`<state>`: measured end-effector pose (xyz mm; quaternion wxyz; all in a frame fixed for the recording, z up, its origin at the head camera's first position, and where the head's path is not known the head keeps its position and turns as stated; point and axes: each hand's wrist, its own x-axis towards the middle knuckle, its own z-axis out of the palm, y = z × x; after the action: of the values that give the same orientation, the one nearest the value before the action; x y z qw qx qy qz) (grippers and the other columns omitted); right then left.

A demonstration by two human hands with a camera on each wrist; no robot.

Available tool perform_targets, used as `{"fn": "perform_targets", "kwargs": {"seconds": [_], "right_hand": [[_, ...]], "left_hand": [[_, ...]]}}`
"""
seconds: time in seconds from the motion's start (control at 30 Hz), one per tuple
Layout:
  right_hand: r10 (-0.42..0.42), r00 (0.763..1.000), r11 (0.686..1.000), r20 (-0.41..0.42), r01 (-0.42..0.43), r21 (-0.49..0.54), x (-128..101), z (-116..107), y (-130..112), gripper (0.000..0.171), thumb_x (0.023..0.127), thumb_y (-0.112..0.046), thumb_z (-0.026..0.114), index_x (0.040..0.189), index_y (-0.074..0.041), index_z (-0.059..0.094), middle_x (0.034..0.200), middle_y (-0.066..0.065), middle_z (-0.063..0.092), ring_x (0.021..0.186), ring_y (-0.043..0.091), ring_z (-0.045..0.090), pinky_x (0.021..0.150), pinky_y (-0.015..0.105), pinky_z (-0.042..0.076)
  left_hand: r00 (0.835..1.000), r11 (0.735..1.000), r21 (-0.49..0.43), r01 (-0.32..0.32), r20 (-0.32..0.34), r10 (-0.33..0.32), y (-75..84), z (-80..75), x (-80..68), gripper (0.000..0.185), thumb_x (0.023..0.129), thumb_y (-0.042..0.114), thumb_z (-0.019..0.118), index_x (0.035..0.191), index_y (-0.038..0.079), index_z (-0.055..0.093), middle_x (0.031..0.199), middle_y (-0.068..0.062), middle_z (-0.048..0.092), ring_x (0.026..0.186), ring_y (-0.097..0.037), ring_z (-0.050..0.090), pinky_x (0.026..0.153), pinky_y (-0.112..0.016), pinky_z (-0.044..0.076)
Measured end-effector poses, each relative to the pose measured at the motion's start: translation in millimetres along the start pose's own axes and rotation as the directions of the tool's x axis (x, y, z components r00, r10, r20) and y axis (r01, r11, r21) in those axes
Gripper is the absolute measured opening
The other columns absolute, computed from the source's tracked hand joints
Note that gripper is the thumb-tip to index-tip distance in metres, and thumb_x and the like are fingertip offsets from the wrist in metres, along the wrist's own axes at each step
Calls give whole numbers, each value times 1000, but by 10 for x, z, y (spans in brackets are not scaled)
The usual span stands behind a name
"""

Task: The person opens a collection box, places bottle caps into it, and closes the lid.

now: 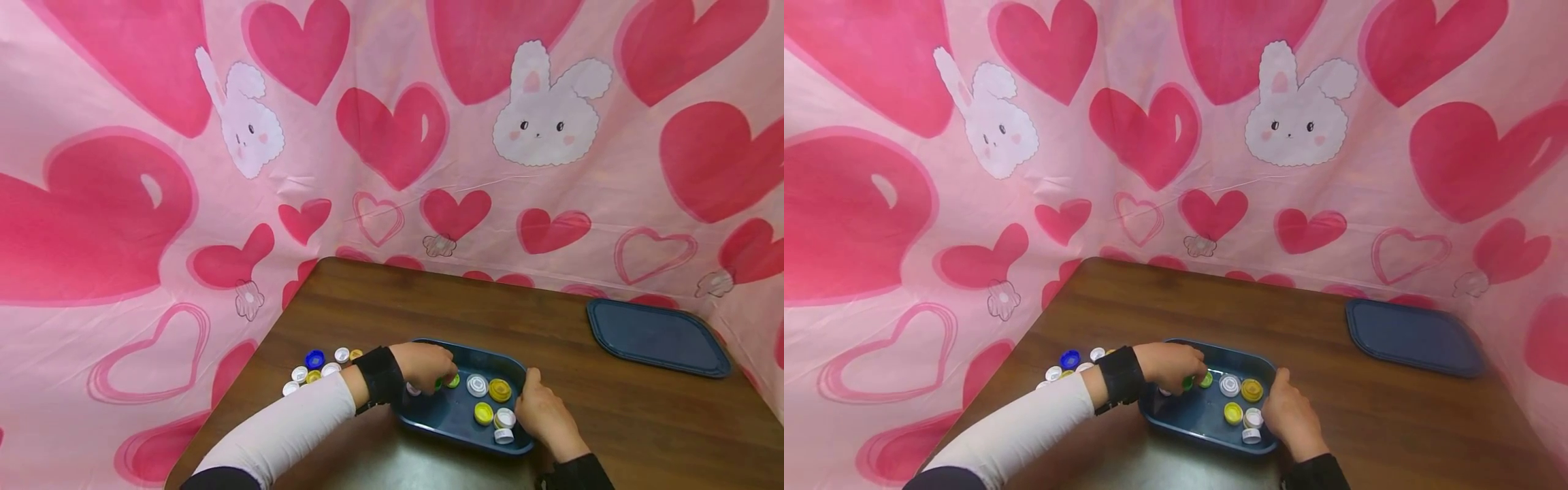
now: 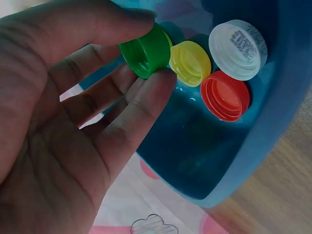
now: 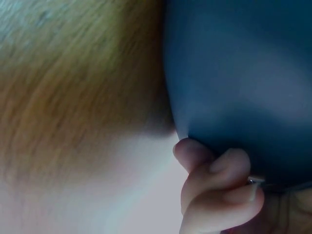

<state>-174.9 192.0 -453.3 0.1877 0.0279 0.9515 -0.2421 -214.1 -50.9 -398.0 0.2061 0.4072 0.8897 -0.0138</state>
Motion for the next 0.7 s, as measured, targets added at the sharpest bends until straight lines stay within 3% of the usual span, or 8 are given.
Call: {"fn": "perform_targets", "kwargs": {"seconds": [0.17,0.4,0.57,0.7], "right_hand": [[-27,999,999,-30,26,-21,0,-5,-1,46,94,-7,53,128,13,30,96,32,61,76,35,62,66,51,53],[5,1000,1000,-2,-5,-12,19,6,1,48,95,-7,53,130,12,28,96,32,61,75,34,61,66,50,53],[13,1000,1000,2,-13,-14,20,3,-10,47,95,-7,54,130,12,28,94,30,61,74,33,61,65,49,53],[18,1000,1000,6,-18,-13,17,1,-13,47,95,-8,54,130,12,28,94,30,60,73,33,61,65,49,54]], "left_hand": [[999,997,70,-37,32,35,1,35,40,19,86,7,78,101,17,72,92,7,57,80,-7,52,66,-17,44],[999,996,87,-37,23,35,17,82,62,17,85,8,79,96,17,71,87,8,53,78,-8,51,65,-18,40],[999,996,84,-31,16,30,3,63,50,19,85,13,80,101,19,72,90,8,54,79,-7,51,67,-18,42],[1000,1000,31,2,-19,-1,-51,-1,-29,27,84,18,83,109,21,73,100,7,61,84,-7,52,74,-18,48]]}}
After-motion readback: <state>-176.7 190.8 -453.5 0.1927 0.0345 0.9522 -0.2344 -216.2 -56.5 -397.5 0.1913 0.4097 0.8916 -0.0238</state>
